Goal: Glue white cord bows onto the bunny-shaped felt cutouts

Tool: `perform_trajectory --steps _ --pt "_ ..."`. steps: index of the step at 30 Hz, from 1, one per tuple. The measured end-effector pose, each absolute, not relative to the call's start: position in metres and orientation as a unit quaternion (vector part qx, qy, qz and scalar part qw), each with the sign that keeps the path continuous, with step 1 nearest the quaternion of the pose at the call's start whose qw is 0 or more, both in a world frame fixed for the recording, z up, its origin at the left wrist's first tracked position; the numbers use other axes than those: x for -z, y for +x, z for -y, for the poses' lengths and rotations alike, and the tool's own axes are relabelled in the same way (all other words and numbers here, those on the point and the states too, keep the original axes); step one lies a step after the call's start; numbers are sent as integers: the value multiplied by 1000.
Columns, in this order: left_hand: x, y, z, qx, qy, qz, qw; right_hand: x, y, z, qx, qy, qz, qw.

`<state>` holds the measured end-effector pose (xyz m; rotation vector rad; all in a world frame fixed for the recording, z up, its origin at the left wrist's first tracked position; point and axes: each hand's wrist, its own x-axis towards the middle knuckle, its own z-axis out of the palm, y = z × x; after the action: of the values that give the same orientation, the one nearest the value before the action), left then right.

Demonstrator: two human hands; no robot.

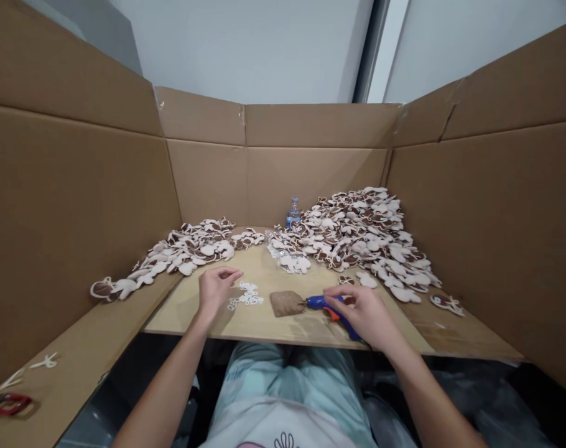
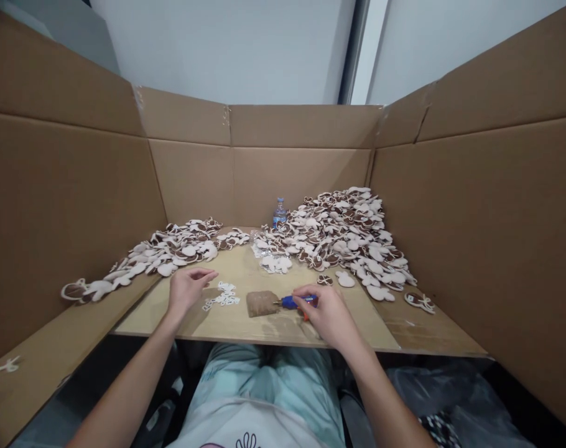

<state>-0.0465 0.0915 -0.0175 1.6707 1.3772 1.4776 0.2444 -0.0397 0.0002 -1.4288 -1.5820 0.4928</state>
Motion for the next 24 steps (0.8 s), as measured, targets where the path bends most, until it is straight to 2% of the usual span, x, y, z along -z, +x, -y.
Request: perform_trajectory --steps 8,17,24 --pt "29 -61 -105 -542 619 -526 215 1 247 38 -180 -641 659 351" --pt "27 -62 -104 -538 619 -538 194 13 257 30 -171 -672 642 329" --pt "22 -66 -102 -540 607 -549 196 10 260 30 -114 -726 617 281"
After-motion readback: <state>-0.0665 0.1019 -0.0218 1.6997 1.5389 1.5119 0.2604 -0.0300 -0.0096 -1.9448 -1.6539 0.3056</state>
